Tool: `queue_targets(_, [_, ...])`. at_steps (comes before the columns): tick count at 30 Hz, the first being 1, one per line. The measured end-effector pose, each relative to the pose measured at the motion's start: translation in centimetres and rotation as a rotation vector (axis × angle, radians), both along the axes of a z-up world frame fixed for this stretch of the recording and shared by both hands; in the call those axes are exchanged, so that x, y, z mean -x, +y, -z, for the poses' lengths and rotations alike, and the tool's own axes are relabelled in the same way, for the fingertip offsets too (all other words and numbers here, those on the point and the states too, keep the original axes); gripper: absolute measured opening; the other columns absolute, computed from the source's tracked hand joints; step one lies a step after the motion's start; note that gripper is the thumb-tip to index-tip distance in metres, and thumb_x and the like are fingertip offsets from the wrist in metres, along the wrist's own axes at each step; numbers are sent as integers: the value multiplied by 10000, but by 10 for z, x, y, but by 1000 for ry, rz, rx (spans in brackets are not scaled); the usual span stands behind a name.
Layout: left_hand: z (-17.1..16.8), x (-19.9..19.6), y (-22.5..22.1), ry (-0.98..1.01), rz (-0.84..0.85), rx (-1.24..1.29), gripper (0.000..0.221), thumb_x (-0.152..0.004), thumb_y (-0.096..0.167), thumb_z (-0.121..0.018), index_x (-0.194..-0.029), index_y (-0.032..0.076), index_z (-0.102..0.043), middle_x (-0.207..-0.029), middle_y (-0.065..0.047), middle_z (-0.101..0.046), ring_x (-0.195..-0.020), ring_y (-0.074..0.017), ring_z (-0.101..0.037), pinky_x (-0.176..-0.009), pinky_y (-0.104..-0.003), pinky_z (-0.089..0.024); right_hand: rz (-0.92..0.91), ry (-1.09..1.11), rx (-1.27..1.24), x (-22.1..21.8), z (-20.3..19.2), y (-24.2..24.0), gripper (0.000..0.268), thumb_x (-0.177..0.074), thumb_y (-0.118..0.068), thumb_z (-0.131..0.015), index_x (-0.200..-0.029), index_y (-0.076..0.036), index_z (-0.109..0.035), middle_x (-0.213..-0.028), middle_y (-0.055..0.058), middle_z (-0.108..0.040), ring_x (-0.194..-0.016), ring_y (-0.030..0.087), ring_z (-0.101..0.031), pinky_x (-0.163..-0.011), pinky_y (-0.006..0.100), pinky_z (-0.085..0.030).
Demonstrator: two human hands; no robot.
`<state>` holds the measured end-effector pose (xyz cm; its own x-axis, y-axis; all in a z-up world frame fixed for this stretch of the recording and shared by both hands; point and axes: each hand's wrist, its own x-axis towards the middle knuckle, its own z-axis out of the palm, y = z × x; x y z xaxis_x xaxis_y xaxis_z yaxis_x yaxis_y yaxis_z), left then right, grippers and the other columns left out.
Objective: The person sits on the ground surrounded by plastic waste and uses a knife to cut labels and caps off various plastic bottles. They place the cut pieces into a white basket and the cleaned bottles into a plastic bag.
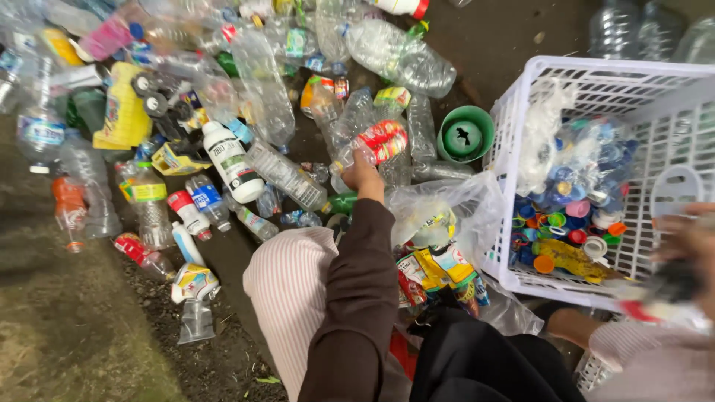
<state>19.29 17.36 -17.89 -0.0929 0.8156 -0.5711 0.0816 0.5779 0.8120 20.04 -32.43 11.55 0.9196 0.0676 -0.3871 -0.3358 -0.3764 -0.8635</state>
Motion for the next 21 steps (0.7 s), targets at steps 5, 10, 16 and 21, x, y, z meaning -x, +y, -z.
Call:
queue_targets(5, [-69, -15, -1, -45, -45, 312, 623, -783, 549, -661, -1077, 0, -674, -1038, -175, -718, -818, -276, -669, -723, -351, -542, -51, 175, -323, 164, -19, 184, 284, -822, 28, -650, -1100, -23, -628, -1014, 147, -770, -731, 206, -631, -639, 339, -514])
queue_targets(10, [-150, -2, -6, -206, -111, 401, 647, -766, 578, -651, -1136, 48, -625, -1168, -177, -656, -941, -308, -641, -786, -419, -537, -16, 257, -761, 245, -27, 226, 394, -778, 193, -602, -1097, -39, -599, -990, 175, -750, -666, 169, -609, -546, 270, -461])
queue_targets(16, [-151, 39, 13, -219, -197, 394, 616, -732, 584, -721, -1042, 56, -655, -1059, -176, -718, -865, -309, -690, -724, -395, -566, -164, 131, -670, 305, -65, 215, 445, -756, 114, -610, -1164, -65, -610, -838, 71, -672, -669, 150, -558, -609, 264, -440])
queue_targets(21, [-189, 74, 8, -490, -218, 322, 493, -850, 346, -705, -1193, 10, -593, -1175, -157, -696, -905, -259, -716, -713, -348, -612, -747, 608, -1020, 371, -35, 164, 635, -1008, -534, -317, -1120, 45, -552, -840, 179, -644, -698, 245, -668, -618, 312, -476])
